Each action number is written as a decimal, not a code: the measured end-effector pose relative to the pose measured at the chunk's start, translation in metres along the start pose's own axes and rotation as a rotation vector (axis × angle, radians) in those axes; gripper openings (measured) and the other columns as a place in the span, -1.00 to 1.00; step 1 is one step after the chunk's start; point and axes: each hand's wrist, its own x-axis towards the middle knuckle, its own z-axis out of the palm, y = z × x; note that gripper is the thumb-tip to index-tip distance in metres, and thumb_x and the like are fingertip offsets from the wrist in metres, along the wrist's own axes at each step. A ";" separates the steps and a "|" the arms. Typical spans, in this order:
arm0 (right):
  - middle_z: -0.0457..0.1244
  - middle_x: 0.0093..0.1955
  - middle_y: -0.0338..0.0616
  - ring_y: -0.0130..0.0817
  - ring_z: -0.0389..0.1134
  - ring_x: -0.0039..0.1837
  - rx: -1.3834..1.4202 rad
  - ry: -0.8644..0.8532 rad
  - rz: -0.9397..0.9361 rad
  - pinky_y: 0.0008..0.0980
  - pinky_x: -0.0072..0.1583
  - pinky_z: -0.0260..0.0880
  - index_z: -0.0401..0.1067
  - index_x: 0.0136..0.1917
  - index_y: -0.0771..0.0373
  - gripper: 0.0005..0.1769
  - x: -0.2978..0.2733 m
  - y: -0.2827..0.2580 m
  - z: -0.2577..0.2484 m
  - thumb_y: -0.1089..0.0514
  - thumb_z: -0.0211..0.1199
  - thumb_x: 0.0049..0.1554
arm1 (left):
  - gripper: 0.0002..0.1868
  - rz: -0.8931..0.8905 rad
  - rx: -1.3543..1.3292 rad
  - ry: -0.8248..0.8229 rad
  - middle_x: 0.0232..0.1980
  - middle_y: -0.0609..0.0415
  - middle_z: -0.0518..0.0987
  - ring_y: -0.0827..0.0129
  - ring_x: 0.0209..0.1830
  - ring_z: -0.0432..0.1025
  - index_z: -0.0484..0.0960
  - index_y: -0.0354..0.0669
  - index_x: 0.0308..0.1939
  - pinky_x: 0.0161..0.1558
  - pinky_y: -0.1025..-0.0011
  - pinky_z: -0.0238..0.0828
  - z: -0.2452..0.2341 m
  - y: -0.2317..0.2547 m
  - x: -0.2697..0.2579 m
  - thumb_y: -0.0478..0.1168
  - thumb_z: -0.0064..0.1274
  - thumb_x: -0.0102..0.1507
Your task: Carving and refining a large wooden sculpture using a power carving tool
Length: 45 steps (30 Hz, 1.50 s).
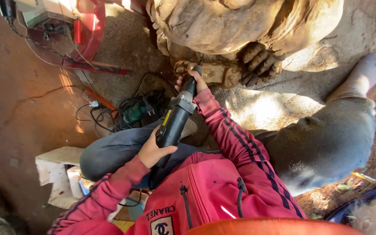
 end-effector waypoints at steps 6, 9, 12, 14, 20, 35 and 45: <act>0.35 -0.27 0.01 -0.17 0.46 -0.23 0.136 -0.054 -0.077 -0.13 0.00 0.60 0.41 -0.17 0.37 -0.73 0.046 0.004 -0.025 0.19 0.40 -0.06 | 0.28 -0.066 0.313 0.008 0.34 0.00 0.48 0.17 0.23 0.49 0.09 0.42 0.56 0.20 0.35 0.46 -0.034 -0.016 0.027 0.22 0.46 -0.17; 0.36 -0.25 -0.04 -0.18 0.44 -0.21 0.237 -0.119 0.021 -0.14 -0.05 0.53 0.42 -0.16 0.30 -0.80 0.062 0.009 -0.037 0.21 0.37 -0.03 | 0.25 -0.106 0.326 -0.029 0.40 -0.08 0.41 0.08 0.29 0.44 0.02 0.33 0.59 0.19 0.29 0.45 -0.036 0.017 -0.006 0.20 0.37 -0.11; 0.33 -0.28 -0.06 -0.20 0.40 -0.23 0.251 -0.132 -0.006 -0.19 -0.05 0.48 0.46 -0.11 0.32 -0.80 0.060 0.004 -0.033 0.23 0.33 -0.04 | 0.24 -0.086 0.407 -0.042 0.41 -0.09 0.40 0.04 0.28 0.44 0.01 0.33 0.59 0.17 0.25 0.48 -0.053 0.019 0.000 0.21 0.36 -0.09; 0.32 -0.28 -0.07 -0.21 0.39 -0.23 0.247 -0.136 -0.024 -0.19 -0.05 0.47 0.46 -0.11 0.31 -0.80 0.060 0.002 -0.034 0.23 0.32 -0.03 | 0.22 -0.088 0.404 -0.052 0.41 -0.09 0.41 0.03 0.27 0.45 0.02 0.34 0.59 0.14 0.24 0.49 -0.057 0.025 0.002 0.18 0.36 -0.06; 0.30 -0.29 -0.07 -0.22 0.36 -0.23 0.220 -0.114 -0.078 -0.19 -0.04 0.43 0.46 -0.10 0.29 -0.80 0.065 0.001 -0.042 0.21 0.31 -0.03 | 0.21 -0.098 0.389 -0.107 0.44 -0.13 0.37 -0.04 0.32 0.40 0.00 0.32 0.60 0.20 0.21 0.45 -0.063 0.034 0.010 0.16 0.35 -0.05; 0.31 -0.26 -0.07 -0.25 0.38 -0.21 0.087 -0.098 0.008 -0.18 -0.02 0.45 0.46 -0.09 0.33 -0.76 0.074 -0.002 -0.042 0.18 0.33 -0.02 | 0.20 -0.170 0.291 -0.114 0.43 -0.13 0.38 -0.03 0.31 0.42 -0.04 0.34 0.60 0.24 0.19 0.43 -0.046 0.026 0.005 0.18 0.29 -0.03; 0.30 -0.26 -0.05 -0.23 0.37 -0.21 0.032 -0.054 -0.023 -0.17 -0.02 0.46 0.38 -0.16 0.31 -0.79 0.058 -0.022 -0.038 0.18 0.34 -0.01 | 0.20 -0.132 0.283 -0.143 0.45 -0.16 0.34 -0.05 0.39 0.34 -0.07 0.35 0.60 0.38 0.23 0.29 -0.034 0.025 0.009 0.24 0.27 -0.02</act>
